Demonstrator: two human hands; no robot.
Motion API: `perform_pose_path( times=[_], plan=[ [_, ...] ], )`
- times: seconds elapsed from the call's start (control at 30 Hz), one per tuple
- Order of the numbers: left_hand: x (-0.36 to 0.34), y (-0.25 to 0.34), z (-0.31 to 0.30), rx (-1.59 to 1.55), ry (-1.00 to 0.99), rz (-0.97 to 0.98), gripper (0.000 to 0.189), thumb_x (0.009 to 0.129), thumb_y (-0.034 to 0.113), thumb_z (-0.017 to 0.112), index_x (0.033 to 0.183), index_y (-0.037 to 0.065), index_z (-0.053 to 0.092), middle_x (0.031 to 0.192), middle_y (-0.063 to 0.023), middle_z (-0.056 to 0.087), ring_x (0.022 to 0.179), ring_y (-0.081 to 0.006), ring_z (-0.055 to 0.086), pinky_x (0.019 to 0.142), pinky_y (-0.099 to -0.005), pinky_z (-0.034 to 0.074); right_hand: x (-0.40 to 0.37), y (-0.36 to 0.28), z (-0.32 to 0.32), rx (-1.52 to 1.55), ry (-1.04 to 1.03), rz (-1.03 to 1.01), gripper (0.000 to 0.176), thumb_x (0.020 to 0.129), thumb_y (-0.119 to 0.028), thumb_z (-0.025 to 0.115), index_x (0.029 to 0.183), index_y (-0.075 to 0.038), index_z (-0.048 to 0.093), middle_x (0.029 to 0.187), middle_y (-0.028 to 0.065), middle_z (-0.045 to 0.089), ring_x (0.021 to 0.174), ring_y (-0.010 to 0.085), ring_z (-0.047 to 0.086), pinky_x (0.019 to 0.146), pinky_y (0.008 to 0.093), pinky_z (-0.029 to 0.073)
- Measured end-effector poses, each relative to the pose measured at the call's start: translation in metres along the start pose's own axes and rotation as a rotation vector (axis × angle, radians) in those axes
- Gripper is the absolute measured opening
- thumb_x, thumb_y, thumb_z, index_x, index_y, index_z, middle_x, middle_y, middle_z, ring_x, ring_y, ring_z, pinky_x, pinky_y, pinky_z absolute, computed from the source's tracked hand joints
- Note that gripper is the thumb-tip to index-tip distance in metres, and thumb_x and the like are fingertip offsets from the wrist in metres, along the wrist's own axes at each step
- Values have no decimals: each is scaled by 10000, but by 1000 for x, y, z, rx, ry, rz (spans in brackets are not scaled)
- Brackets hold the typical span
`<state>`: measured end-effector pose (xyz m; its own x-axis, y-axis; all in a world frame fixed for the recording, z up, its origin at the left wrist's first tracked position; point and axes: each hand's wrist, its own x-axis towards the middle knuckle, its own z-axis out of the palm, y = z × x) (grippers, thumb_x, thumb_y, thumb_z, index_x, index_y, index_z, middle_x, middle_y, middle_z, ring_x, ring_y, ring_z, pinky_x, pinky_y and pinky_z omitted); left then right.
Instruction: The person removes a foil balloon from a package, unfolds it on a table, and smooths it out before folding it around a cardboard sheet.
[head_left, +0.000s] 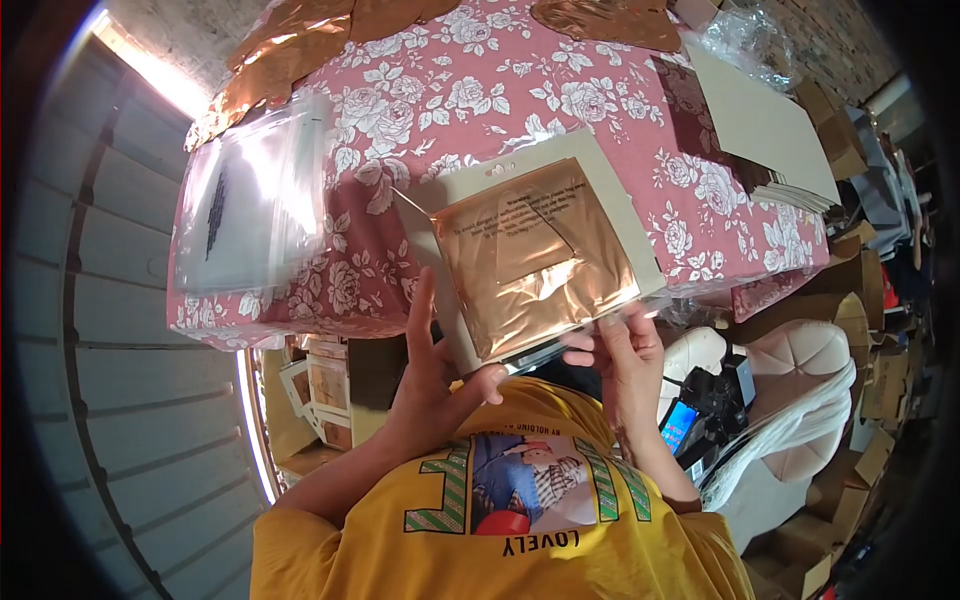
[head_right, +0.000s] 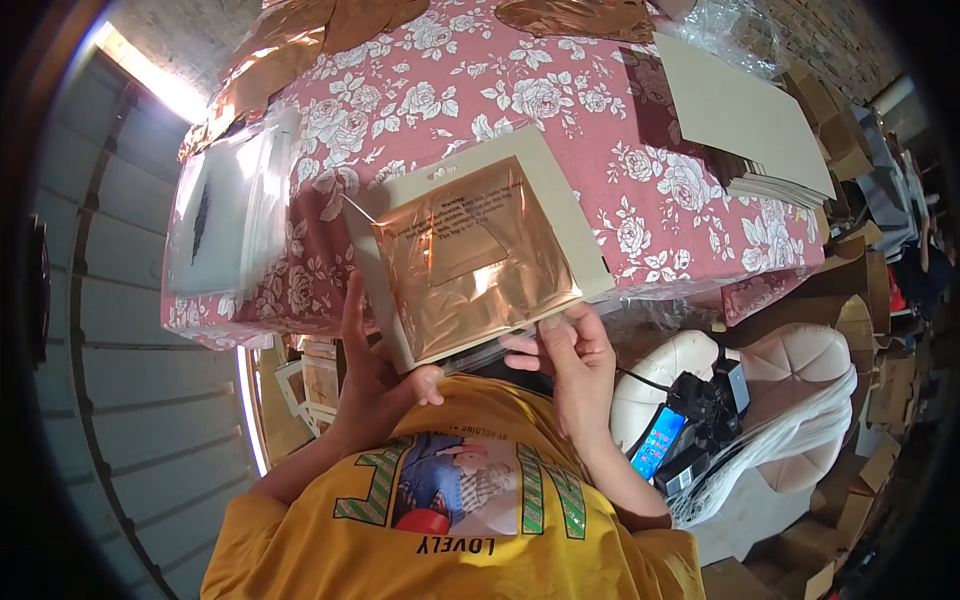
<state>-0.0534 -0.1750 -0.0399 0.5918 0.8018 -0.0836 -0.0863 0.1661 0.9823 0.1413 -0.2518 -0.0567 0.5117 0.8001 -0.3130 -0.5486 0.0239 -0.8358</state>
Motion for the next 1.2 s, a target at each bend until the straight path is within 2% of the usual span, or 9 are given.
perform_pose_path(
  times=[0.23, 0.33, 0.47, 0.53, 0.6, 0.67, 0.8, 1.0, 1.2],
  plan=[
    [-10, 11, -35, 142, -140, -71, 993, 895, -4, 646, 1561, 122, -80, 904, -101, 660, 754, -115, 630, 658, -266, 495, 4, -5, -3, 42, -81, 6, 96, 1009, -136, 549, 1050, -49, 537, 940, 59, 635, 862, 229, 718, 687, 317, 619],
    [-6, 29, -49, 455, -11, 168, 745, 912, -50, 524, 1556, 57, 167, 788, -15, 537, 601, -69, 451, 551, -233, 384, 2, -2, 2, 2, -90, 8, 91, 1002, -128, 562, 1039, -52, 527, 949, 57, 625, 881, 237, 714, 706, 326, 618],
    [20, 57, -64, 477, 147, 258, 558, 966, 18, 528, 1490, 1, 335, 833, -7, 555, 648, -52, 471, 561, -209, 381, 0, -2, 11, 16, -77, 40, 104, 992, -116, 580, 1021, -47, 508, 874, 60, 628, 871, 254, 716, 692, 329, 624],
    [39, 63, -68, 664, 199, 552, 395, 998, 54, 505, 1384, -25, 478, 881, -21, 565, 687, -46, 489, 584, -203, 393, 1, -4, 13, -5, -76, 33, 99, 992, -109, 576, 1011, -44, 502, 857, 59, 626, 852, 249, 718, 673, 321, 625],
    [57, 82, -64, 736, 248, 414, 282, 1014, 72, 485, 1270, -15, 562, 977, -54, 598, 752, -62, 534, 610, -211, 427, 2, -5, 15, -24, -67, 18, 84, 993, -83, 556, 986, -35, 488, 821, 60, 622, 799, 236, 720, 636, 302, 626],
    [93, 87, -69, 580, 178, 352, 255, 1007, 93, 505, 1234, 2, 577, 1049, -104, 615, 814, -131, 584, 691, -264, 479, 2, -5, 16, -45, -67, 9, 77, 994, -76, 547, 981, -33, 485, 817, 58, 621, 793, 231, 719, 637, 300, 626],
    [160, 80, -89, 1098, -105, 656, 301, 983, 235, 539, 1143, -1, 635, 1053, -171, 633, 883, -238, 610, 822, -312, 482, 3, -4, 14, -58, -61, 3, 70, 996, -58, 528, 1049, -19, 505, 838, 72, 639, 775, 227, 717, 643, 304, 623],
    [184, 103, -71, 663, -343, -303, 320, 933, 352, 630, 990, 40, 668, 808, 19, 636, 692, -37, 554, 607, -201, 423, 3, -4, 12, -50, -63, 7, 129, 1000, -53, 515, 1123, -13, 520, 876, 85, 660, 769, 219, 714, 660, 318, 621],
    [196, 90, -87, 516, -482, -240, 322, 941, 380, 593, 866, 71, 645, 619, 59, 519, 467, -11, 433, 382, -191, 283, 5, -3, 10, -46, -58, 10, 73, 999, -52, 524, 1064, -21, 514, 840, 71, 637, 741, 193, 700, 670, 326, 622]
  ],
)
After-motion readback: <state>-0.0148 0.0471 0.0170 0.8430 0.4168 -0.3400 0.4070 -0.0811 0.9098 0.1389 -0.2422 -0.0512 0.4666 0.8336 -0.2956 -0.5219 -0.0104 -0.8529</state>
